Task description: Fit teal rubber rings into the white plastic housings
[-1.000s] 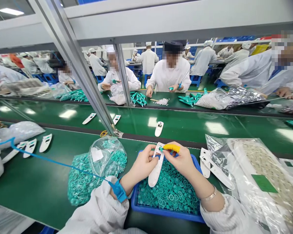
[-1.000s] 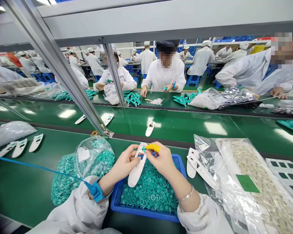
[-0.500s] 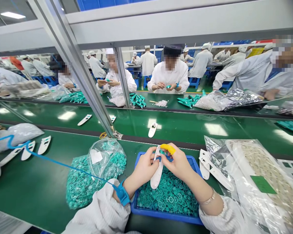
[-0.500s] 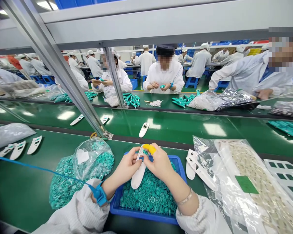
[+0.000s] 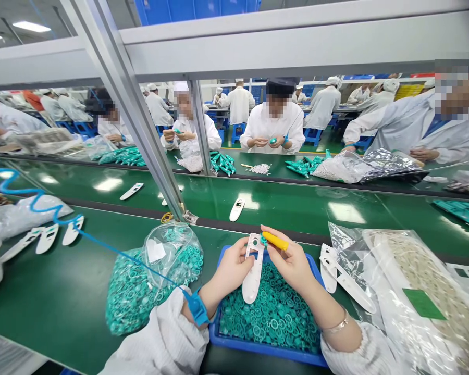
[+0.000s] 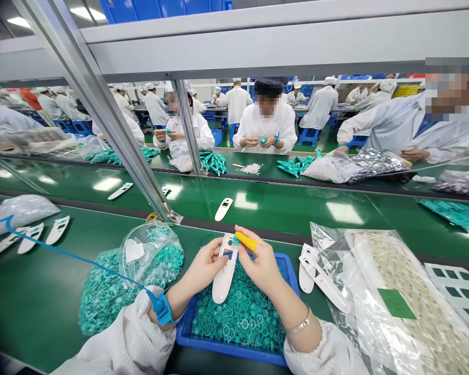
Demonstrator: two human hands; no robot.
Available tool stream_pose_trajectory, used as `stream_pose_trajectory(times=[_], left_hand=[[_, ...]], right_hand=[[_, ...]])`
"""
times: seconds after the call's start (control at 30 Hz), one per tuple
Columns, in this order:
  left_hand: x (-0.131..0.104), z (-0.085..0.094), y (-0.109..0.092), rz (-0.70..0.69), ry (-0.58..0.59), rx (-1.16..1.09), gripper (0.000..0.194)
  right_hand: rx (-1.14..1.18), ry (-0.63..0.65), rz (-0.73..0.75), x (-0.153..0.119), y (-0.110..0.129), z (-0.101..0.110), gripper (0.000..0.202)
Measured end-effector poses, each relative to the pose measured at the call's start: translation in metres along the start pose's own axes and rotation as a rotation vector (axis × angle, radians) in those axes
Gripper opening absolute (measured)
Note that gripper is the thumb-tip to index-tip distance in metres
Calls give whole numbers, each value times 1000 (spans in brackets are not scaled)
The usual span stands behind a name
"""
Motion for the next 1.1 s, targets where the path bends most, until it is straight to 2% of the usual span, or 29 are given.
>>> stream_pose_trajectory(times=[0.17,0.37,0.63,0.87,1.1], left_hand=[[-1,0,-1,-14,-4,18,44],[-5,-5,-1,-19,36,-14,40],[-9,-5,-5,-104,-11,127,43],[-8,-5,-4,-54,22,-28,43],[-11,-2,-10,-22,-29,-190,32]], right_hand=[[-83,-18,43,-1,1,-1,18],[-199,28,129,0,9,-8,13],[-272,16,178,-2,12,-8,15],[-279,27,162,-1,11,-7,13],[-204,23,222,-1,16,-6,20]])
Point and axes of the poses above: each hand's wrist, its own x-axis towards the middle knuckle, its own z-axis out of the back of the hand, y = z × x, the point moved 5 cm from there along x, towards the middle knuckle, and after that the axes turned 12 degrees about z, right-handed, at the moved point
